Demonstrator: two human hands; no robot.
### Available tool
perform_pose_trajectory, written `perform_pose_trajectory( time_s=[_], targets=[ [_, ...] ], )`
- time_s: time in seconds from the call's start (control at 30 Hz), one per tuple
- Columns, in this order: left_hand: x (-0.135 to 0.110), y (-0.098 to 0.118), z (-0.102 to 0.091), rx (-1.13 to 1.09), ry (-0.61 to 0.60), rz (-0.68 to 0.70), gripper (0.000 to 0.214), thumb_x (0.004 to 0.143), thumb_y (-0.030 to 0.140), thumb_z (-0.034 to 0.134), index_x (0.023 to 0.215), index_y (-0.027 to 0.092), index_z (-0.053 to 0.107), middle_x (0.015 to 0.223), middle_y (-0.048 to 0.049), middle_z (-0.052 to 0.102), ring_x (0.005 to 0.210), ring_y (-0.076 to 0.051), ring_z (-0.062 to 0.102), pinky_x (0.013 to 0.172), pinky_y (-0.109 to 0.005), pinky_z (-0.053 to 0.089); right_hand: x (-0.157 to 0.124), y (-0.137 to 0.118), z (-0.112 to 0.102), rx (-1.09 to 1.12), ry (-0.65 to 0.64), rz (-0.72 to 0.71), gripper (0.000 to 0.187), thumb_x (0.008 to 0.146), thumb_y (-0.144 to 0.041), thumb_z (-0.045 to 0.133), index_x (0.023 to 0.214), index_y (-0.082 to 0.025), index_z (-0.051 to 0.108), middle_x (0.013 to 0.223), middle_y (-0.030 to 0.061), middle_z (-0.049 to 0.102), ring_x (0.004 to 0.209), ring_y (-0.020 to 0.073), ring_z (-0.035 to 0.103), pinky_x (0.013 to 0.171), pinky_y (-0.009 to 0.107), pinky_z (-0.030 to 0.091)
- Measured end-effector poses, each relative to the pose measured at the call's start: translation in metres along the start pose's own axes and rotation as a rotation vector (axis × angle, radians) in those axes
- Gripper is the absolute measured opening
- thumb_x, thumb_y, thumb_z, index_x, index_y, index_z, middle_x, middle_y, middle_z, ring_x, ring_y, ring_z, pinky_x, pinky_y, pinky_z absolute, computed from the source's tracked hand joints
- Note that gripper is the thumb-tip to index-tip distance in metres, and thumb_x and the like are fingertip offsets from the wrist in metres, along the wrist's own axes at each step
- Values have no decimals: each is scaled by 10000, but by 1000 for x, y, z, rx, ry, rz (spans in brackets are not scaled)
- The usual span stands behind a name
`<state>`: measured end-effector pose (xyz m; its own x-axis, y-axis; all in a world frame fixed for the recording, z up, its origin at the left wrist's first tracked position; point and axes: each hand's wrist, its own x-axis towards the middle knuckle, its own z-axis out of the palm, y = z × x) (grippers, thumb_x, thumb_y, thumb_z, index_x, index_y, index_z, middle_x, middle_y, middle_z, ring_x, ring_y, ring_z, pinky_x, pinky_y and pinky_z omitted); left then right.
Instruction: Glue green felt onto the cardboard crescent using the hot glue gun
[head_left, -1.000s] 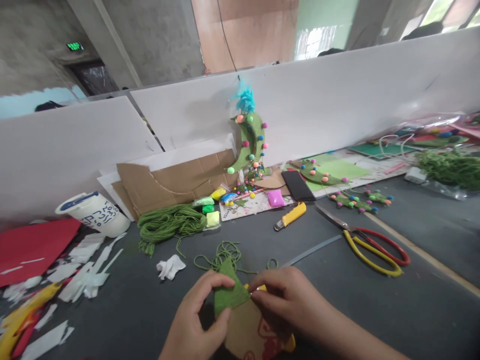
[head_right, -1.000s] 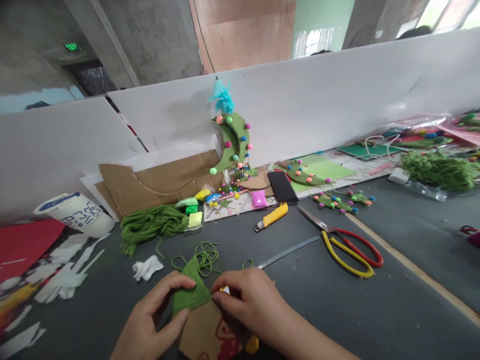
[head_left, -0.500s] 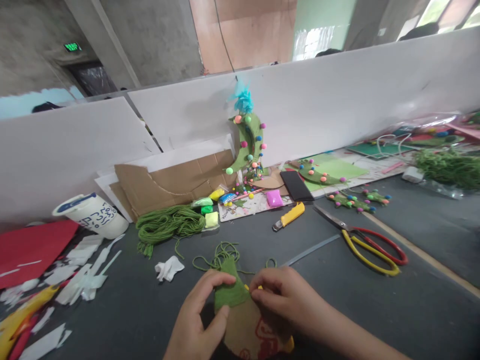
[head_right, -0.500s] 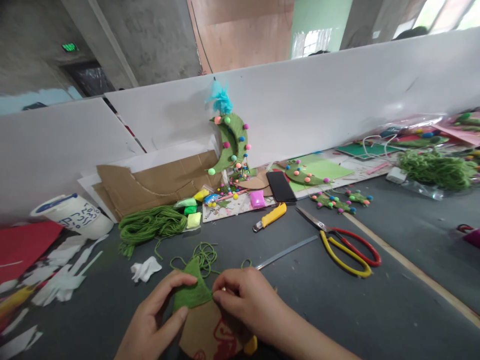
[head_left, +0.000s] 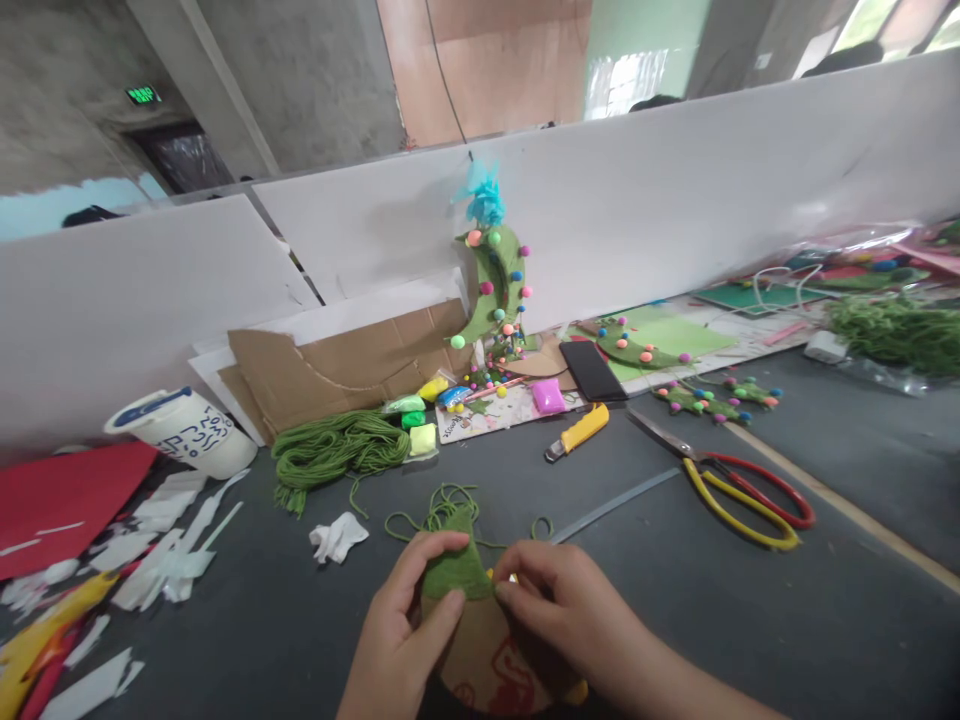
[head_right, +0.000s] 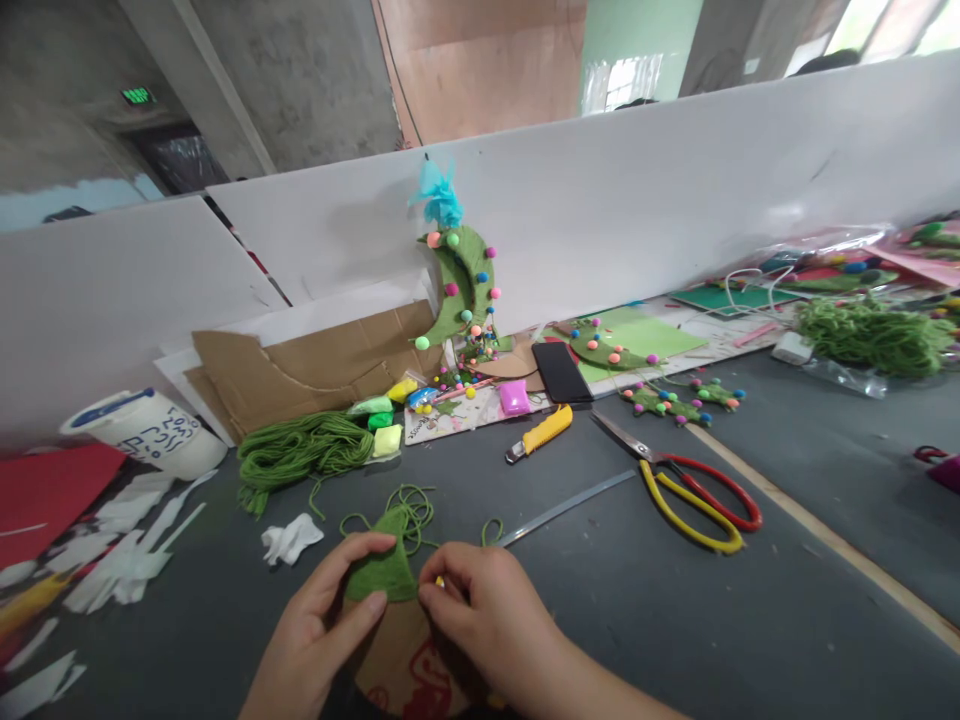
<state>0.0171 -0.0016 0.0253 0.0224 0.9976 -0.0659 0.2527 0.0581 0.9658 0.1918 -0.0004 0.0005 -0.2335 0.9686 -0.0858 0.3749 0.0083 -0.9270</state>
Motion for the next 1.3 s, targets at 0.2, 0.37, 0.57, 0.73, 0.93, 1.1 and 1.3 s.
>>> perform_pose_trajectory(
  time_s=[0.2, 0.37, 0.57, 0.73, 0.93, 1.1, 1.3],
  targets=[
    [1, -1, 0, -42, -11, -35, 285, 667, 228, 642, 945, 222, 706, 978, -34, 701, 905, -223, 650, 818, -278, 491, 2, -3, -1, 30, -32, 43, 116, 734, -132, 549, 710, -170, 656, 509, -82, 393, 493, 90, 373, 473, 183, 267],
    [1, -1, 2, 22, -1, -15, 320, 620, 162, 615, 922, 215, 704, 931, -27, 706, 881, -225, 648, 814, -288, 487, 4, -2, -3, 48, -80, 51, 101, 729, -146, 568, 690, -163, 659, 482, -95, 341, 470, 82, 313, 438, 183, 216],
    [2, -2, 4, 36, 7, -27, 307, 606, 171, 604, 900, 205, 683, 845, -15, 709, 821, -235, 663, 791, -311, 497, 1, 1, 3, 81, -71, 69, 100, 724, -126, 550, 698, -163, 640, 497, -94, 344, 481, 84, 317, 453, 182, 235],
    [2, -5, 3, -9, -41, -47, 300, 641, 208, 606, 935, 199, 666, 855, -22, 711, 838, -246, 666, 741, -303, 505, 0, -2, 4, 59, -40, 70, 106, 716, -127, 541, 691, -168, 636, 490, -95, 344, 480, 87, 324, 458, 185, 238],
    [2, -3, 5, 74, -23, -58, 346, 624, 142, 542, 947, 206, 647, 940, -23, 697, 915, -254, 646, 829, -326, 472, -1, -4, 4, -22, -29, 58, 117, 712, -127, 527, 695, -173, 634, 499, -86, 383, 485, 94, 365, 471, 190, 252],
    [1, -1, 3, 129, -71, -66, 370, 644, 134, 525, 993, 194, 632, 974, -39, 688, 953, -265, 633, 869, -350, 455, -1, -4, 5, -65, -24, 39, 121, 710, -132, 520, 703, -172, 635, 522, -74, 424, 503, 100, 395, 481, 195, 253],
    [1, -3, 5, 145, -31, -42, 354, 636, 130, 530, 969, 190, 636, 965, -42, 687, 897, -251, 638, 822, -337, 479, -2, -6, 6, -70, -14, 32, 131, 712, -129, 515, 714, -167, 640, 537, -70, 429, 514, 103, 405, 492, 195, 263]
  ],
)
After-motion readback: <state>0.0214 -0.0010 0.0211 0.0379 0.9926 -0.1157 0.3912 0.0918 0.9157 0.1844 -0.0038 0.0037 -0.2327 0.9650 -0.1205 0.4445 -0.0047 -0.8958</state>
